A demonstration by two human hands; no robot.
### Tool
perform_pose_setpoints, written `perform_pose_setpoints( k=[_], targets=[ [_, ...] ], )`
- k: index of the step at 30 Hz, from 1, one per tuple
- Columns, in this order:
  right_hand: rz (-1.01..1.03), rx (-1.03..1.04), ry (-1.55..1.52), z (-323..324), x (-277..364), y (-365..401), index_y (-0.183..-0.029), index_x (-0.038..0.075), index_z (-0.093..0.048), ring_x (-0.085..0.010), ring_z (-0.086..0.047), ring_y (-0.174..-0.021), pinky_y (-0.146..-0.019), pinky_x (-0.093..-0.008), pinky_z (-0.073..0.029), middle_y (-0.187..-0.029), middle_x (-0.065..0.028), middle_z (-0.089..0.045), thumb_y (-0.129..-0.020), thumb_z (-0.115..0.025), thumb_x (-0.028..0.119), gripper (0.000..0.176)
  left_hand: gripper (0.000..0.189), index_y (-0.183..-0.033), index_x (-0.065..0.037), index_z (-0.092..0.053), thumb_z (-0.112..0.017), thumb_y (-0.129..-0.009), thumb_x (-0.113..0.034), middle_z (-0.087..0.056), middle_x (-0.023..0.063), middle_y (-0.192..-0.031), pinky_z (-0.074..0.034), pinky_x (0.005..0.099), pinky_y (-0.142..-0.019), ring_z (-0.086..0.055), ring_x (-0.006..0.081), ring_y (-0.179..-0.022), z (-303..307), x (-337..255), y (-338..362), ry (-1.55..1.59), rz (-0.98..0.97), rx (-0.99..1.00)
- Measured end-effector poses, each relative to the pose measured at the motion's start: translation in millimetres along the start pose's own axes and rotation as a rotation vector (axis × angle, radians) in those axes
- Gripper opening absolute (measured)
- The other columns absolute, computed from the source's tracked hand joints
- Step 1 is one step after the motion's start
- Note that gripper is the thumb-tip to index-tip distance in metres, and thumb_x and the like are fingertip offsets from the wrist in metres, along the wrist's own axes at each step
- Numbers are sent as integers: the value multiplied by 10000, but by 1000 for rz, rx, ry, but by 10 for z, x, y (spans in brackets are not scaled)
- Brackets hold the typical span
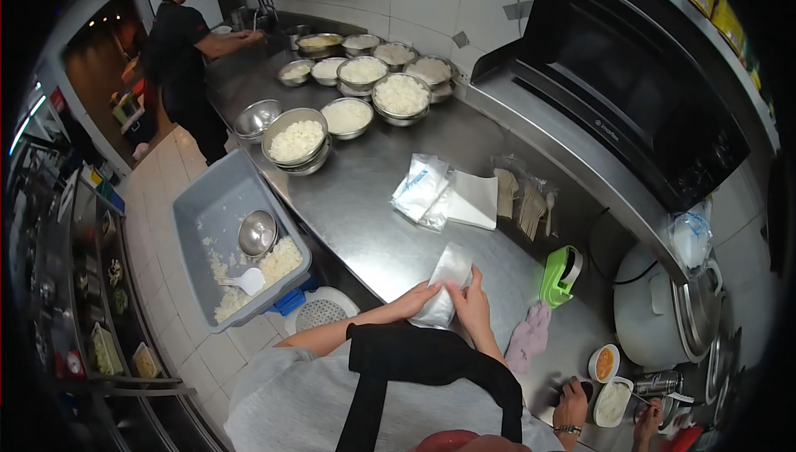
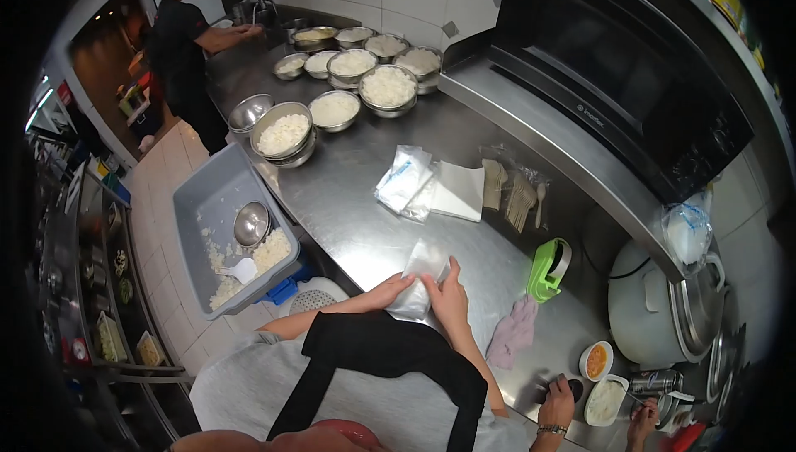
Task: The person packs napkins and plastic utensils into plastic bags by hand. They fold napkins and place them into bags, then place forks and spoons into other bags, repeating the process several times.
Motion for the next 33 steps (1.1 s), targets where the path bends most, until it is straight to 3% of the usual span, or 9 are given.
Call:
perform_pose_setpoints(
  k=[6,11,20,21,24,25,26,28,33],
  targets=[
    [-189,468,-680,-188,-305,342,-813,42,-580,-55,-458,-502,-465,-194,-353,-624,12,-538,-915,-490,288,281,470,-1107,33,-514,-335,-962,-377,-590,116,-980,-434,283,-800,-553,156,-884,46,35,81,119,123,-183],
    [-44,485,-420,-173,-322,470,-769,14,-611,-85,-478,-516,-488,-243,-377,-568,-17,-547,-890,-505,261,294,445,-1213,28,-433,-593,-799,0,-573,116,-1047,-448,282,-820,-552,157,-941,93,-52,124,-32,86,-276],
    [-109,281,-433,10,-454,826,-827,8,-609,-104,-521,-546,-519,-254,-414,-609,-46,-578,-860,-546,214,219,684,-1337,-20,-278,-627,-750,9,-532,157,-1156,-423,313,-872,-535,207,-1017,1509,-673,-1189,-557,-473,-450],
    [-123,248,-428,55,-473,850,-838,7,-608,-105,-523,-548,-523,-254,-418,-617,-49,-582,-857,-553,205,206,816,-1398,-79,-170,-660,-746,-95,-370,201,-1332,-390,362,-936,-435,288,-1167,1413,-965,-1173,-609,-204,-485],
    [-134,164,-414,151,-515,945,-845,4,-607,-104,-523,-551,-520,-256,-416,-626,-54,-585,-851,-565,197,198,895,-1424,-161,-91,-668,-746,-253,-154,192,-1444,-349,472,-970,-266,374,-1275,1281,-934,-1402,-1220,-362,-675],
    [-134,154,-388,187,-528,974,-877,-11,-607,-62,-493,-586,-520,-223,-393,-644,-15,-561,-866,-560,151,169,895,-1428,-216,-94,-648,-741,-360,-51,179,-1468,-287,603,-962,-128,406,-1321,1226,-804,-1490,-1225,-248,-607],
    [-135,130,-390,235,-545,980,-877,-11,-607,-62,-493,-586,-520,-223,-393,-644,-15,-561,-866,-560,151,169,895,-1428,-216,-94,-648,-741,-360,-51,179,-1468,-287,603,-962,-128,406,-1321,1103,-772,-1534,-1227,-267,-590],
    [-137,46,-329,295,-544,1063,-865,1,-607,-126,-536,-558,-523,-265,-418,-642,-72,-591,-843,-570,183,187,884,-1425,-252,-118,-647,-726,-362,-13,178,-1475,-229,670,-947,-97,386,-1339,935,-589,-1541,-1525,145,-430],
    [-203,-270,-229,613,-651,1169,-862,-5,-603,-205,-564,-597,-541,-316,-431,-686,-113,-589,-827,-574,146,158,763,-1419,-252,-162,-564,-772,-220,-11,127,-1488,-174,669,-978,-83,343,-1356,1449,-330,-1810,-1496,-61,-448]
  ],
)
Point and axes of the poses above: each hand's wrist, its own y-axis away from the middle knuckle, its own z-axis out of the back of the hand, x = y × z, the point moved 2 cm from there along -y, towards the middle knuckle
